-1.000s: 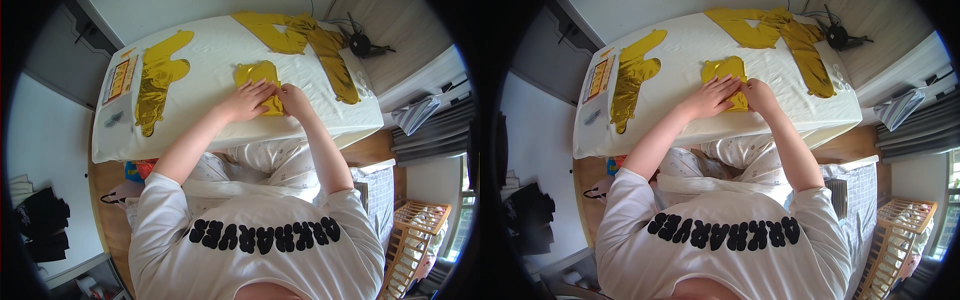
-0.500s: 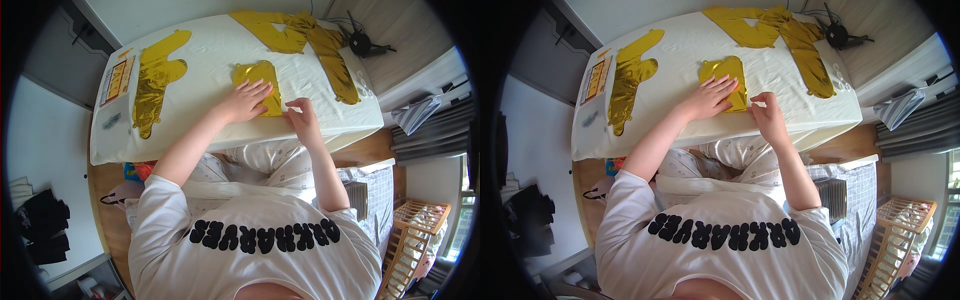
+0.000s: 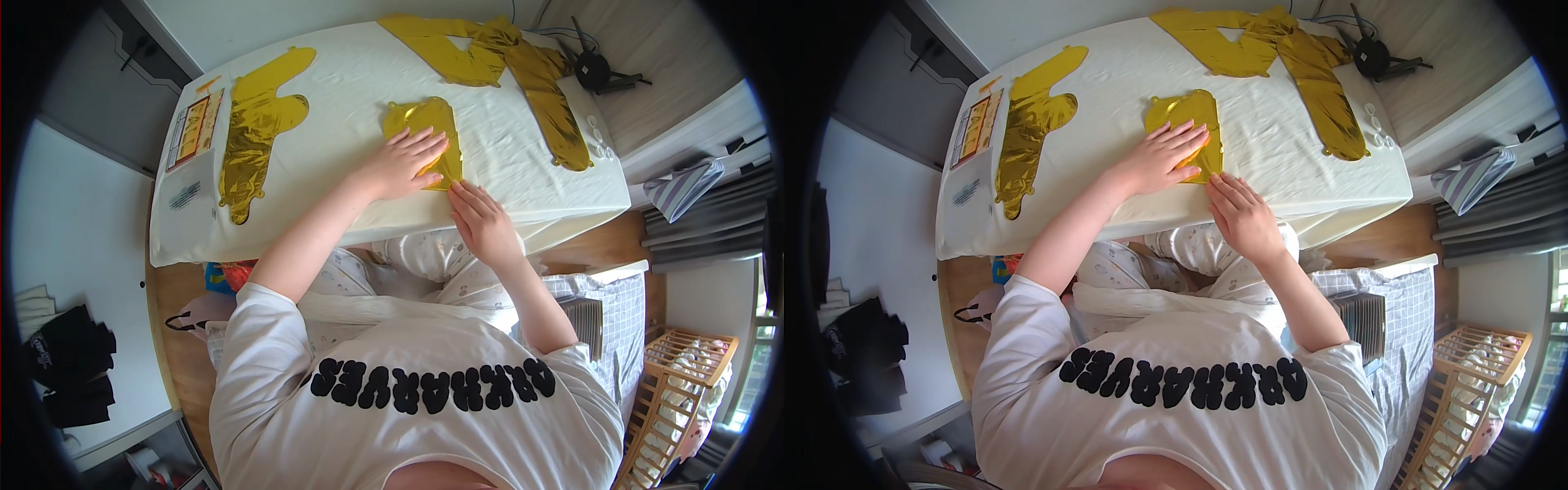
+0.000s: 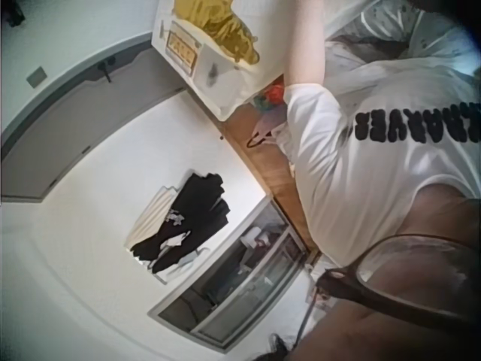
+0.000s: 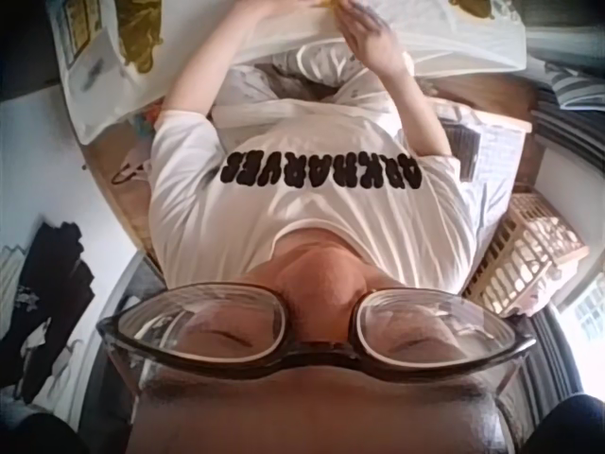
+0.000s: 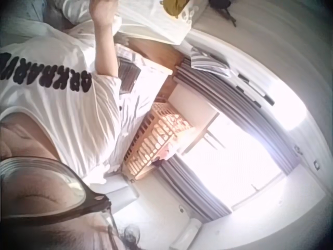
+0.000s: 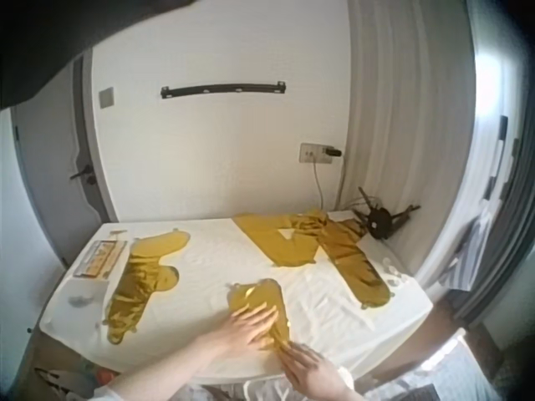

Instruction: The person flattens deflated foil balloons on a table by hand, then folds one of the balloons repeatedly into a small square.

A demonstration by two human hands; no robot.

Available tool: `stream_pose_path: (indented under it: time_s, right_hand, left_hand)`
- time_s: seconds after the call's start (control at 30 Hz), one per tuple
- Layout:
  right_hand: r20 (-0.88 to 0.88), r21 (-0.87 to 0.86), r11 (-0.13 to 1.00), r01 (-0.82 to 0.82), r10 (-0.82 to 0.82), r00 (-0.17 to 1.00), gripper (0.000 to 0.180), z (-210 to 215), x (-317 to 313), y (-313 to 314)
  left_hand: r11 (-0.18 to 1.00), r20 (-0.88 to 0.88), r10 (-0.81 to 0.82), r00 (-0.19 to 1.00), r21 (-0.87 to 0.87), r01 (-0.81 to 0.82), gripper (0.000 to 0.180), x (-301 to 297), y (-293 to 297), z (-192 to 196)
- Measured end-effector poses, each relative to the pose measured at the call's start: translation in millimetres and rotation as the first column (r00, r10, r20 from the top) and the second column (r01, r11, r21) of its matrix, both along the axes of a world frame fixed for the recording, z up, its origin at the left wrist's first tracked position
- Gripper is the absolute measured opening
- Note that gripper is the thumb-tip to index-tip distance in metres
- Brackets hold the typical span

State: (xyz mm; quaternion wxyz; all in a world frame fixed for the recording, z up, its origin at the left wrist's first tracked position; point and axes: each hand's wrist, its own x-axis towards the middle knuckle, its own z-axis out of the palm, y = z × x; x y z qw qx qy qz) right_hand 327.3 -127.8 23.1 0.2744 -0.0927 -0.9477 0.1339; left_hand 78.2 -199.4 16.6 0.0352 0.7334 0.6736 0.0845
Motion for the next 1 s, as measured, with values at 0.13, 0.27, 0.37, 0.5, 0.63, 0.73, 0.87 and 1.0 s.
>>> stream_pose_path:
  time_s: [0.13,0.27,0.37,0.5,0.63,0.73,0.87,1.0]
  right_hand:
    - [0.004,0.007,1.000,-0.004,0.004,1.000,0.032,2,0,1]
    - [0.015,-0.125,0.991,-0.041,0.043,0.999,0.032,9,-6,12]
    - [0.001,-0.070,0.997,-0.019,0.019,1.000,0.035,17,-25,8]
    - [-0.025,-0.094,0.995,0.016,-0.018,1.000,0.043,10,-43,10]
    - [-0.006,-0.103,0.994,0.020,-0.021,1.000,0.048,0,-44,12]
    - [-0.003,-0.110,0.993,0.033,-0.034,0.999,0.047,2,-43,11]
    - [-0.009,-0.110,0.993,0.036,-0.037,0.999,0.045,-2,-43,14]
    - [0.011,-0.096,0.995,0.038,-0.037,0.999,0.040,-1,-44,13]
  left_hand:
    - [1.000,-0.028,0.000,1.000,-0.008,0.000,0.071,2,-1,3]
    - [1.000,-0.106,-0.011,0.994,-0.008,0.010,0.072,5,0,6]
    - [0.997,-0.030,0.000,1.000,-0.072,-0.002,0.074,6,-1,12]
    - [0.997,0.265,0.048,0.963,-0.065,-0.032,0.073,-8,3,14]
    - [0.969,0.930,-0.134,0.341,0.195,-0.152,0.068,-27,-5,16]
    - [0.994,0.457,0.026,0.889,0.080,-0.070,0.060,-42,-29,32]
    - [0.998,0.236,0.063,0.970,-0.029,-0.057,0.084,-41,-53,32]
    - [0.993,0.231,0.117,0.966,-0.031,-0.113,0.090,-47,-57,23]
